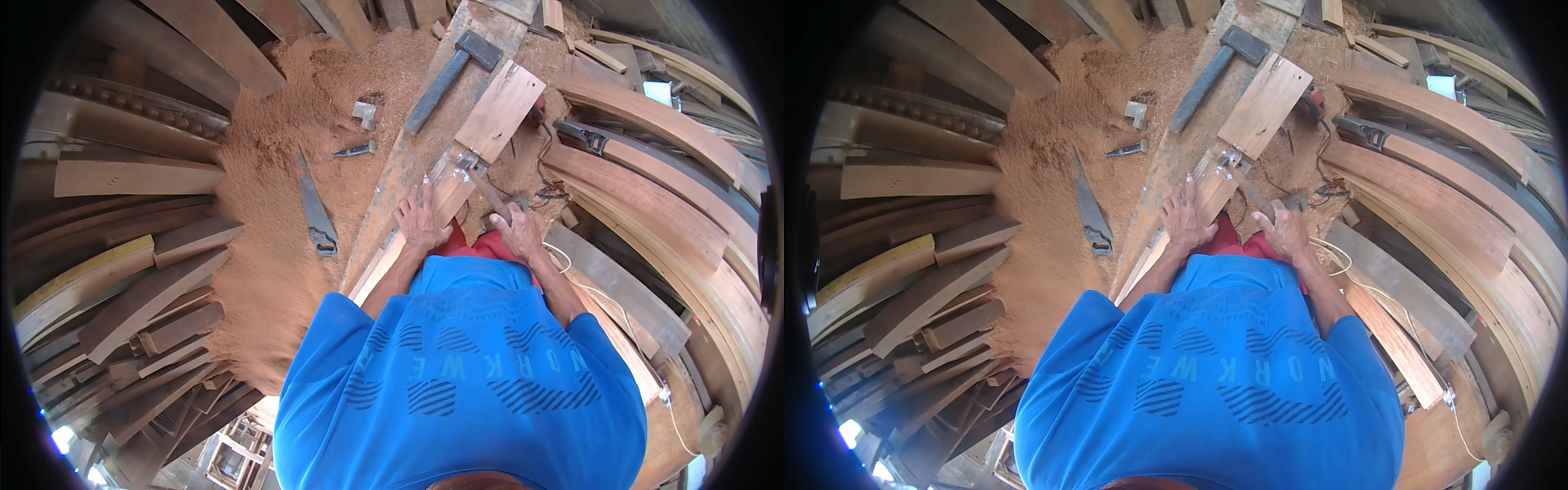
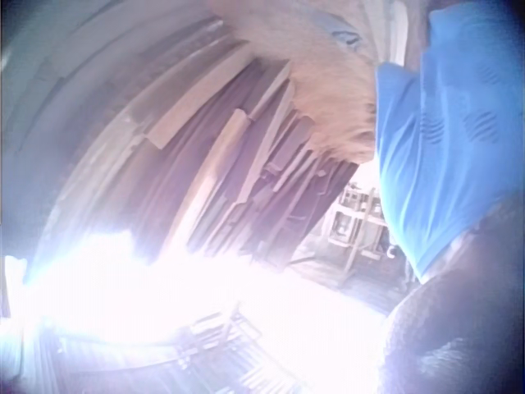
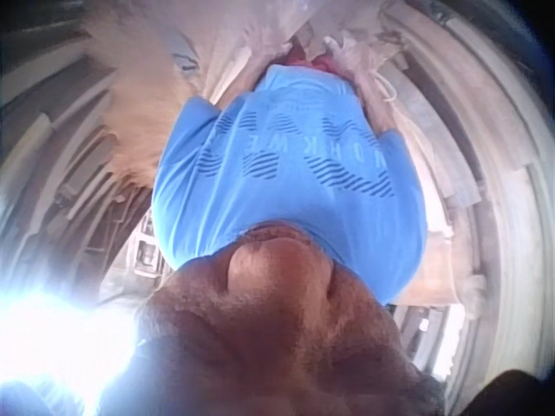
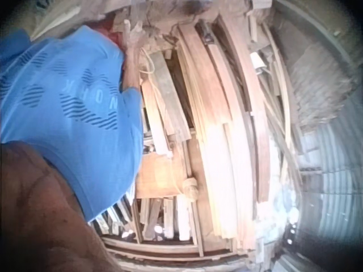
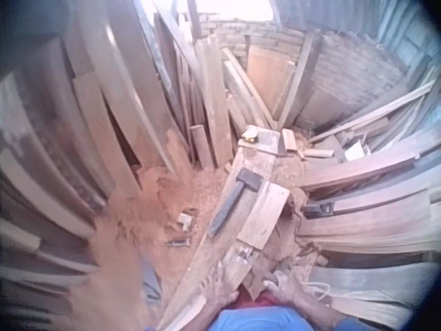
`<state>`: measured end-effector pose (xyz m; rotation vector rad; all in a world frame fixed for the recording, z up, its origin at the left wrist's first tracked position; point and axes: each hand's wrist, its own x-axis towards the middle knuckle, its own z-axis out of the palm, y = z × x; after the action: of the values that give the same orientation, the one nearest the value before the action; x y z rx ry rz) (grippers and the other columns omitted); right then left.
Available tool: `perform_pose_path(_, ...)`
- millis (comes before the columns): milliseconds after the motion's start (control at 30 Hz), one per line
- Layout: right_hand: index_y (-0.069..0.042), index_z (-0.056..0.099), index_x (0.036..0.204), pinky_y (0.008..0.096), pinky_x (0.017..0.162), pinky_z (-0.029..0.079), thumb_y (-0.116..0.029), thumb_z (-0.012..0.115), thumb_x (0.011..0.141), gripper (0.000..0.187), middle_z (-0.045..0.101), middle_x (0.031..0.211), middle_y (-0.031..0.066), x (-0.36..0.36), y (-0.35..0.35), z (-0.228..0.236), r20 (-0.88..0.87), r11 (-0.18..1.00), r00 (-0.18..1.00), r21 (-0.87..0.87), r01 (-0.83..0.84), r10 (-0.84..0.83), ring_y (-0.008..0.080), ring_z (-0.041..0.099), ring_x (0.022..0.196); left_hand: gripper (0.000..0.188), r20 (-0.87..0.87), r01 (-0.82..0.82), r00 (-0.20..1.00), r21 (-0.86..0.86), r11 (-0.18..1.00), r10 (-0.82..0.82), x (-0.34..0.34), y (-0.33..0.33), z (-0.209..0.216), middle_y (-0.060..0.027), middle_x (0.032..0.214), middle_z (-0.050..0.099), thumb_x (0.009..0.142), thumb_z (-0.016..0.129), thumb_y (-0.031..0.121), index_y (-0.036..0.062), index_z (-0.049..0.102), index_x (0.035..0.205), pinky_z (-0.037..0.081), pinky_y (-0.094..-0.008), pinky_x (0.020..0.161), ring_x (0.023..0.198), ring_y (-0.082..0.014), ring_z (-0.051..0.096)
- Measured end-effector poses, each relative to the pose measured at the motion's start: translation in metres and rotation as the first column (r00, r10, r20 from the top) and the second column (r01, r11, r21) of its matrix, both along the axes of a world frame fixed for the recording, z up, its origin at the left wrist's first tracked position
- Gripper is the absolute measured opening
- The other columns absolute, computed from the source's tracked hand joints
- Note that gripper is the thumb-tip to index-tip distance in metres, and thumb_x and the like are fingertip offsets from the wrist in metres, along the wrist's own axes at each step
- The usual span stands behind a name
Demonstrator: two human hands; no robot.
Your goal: The person walks through a cluttered workshop carrying a bucket and a saw, then applies glue to a small wooden piece and attaches it to a larger plank using a hammer. The person then uses a hand saw to cut the plank.
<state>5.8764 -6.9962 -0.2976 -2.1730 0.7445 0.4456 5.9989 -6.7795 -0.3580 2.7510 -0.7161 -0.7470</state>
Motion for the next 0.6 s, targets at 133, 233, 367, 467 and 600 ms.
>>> perform_pose_path(133,0.000,0.060,0.107,0.0570,0.074,0.051,-0.061,0.051,0.097,0.063,0.068,0.087,0.0288,-0.009,0.012,0.000,-0.072,0.997,0.994,0.007,-0.083,0.084,0.0479,0.067,0.084,0.127,-0.039,0.014,0.999,0.032,0.999,-0.013,0.001,-0.002,0.004,-0.0245,0.147,0.038,0.059,0.087,0.040,0.0053,0.018,0.159,0.030,-0.0550,0.110,0.129,-0.0448,0.039)
perform_pose_path(233,-0.001,0.060,0.108,0.0572,0.074,0.051,-0.061,0.048,0.098,0.062,0.068,0.088,0.0295,-0.006,0.013,-0.002,-0.224,0.996,0.971,-0.019,-0.092,0.086,0.0490,0.067,0.086,0.127,-0.052,0.027,0.998,0.028,0.999,-0.025,0.002,-0.003,0.005,-0.0250,0.147,0.038,0.059,0.087,0.040,0.0041,0.017,0.159,0.030,-0.0544,0.111,0.129,-0.0445,0.039)
perform_pose_path(367,0.000,0.060,0.108,0.0568,0.074,0.052,-0.059,0.048,0.099,0.061,0.069,0.088,0.0299,-0.004,0.016,0.011,-0.160,0.995,0.982,0.014,-0.103,0.104,0.0498,0.067,0.087,0.126,-0.051,0.029,0.998,0.044,0.999,-0.027,0.003,-0.006,0.005,-0.0255,0.148,0.037,0.061,0.086,0.041,0.0034,0.016,0.159,0.029,-0.0537,0.112,0.130,-0.0441,0.039)
perform_pose_path(467,0.000,0.060,0.108,0.0570,0.075,0.052,-0.058,0.048,0.099,0.060,0.069,0.088,0.0302,-0.005,0.015,0.001,-0.191,0.996,0.978,-0.019,-0.086,0.080,0.0499,0.067,0.086,0.126,-0.081,0.035,0.996,0.064,0.997,-0.030,0.007,-0.006,0.008,-0.0253,0.149,0.037,0.062,0.086,0.043,0.0041,0.016,0.160,0.028,-0.0534,0.112,0.130,-0.0441,0.039)
perform_pose_path(600,0.000,0.061,0.105,0.0577,0.075,0.052,-0.057,0.049,0.100,0.059,0.069,0.090,0.0309,0.002,0.005,0.018,-0.120,0.987,0.980,0.011,-0.160,0.160,0.0500,0.067,0.086,0.127,-0.094,0.037,0.995,0.077,0.996,-0.030,0.007,-0.009,0.007,-0.0266,0.151,0.036,0.063,0.086,0.045,0.0034,0.014,0.160,0.028,-0.0542,0.112,0.131,-0.0445,0.039)
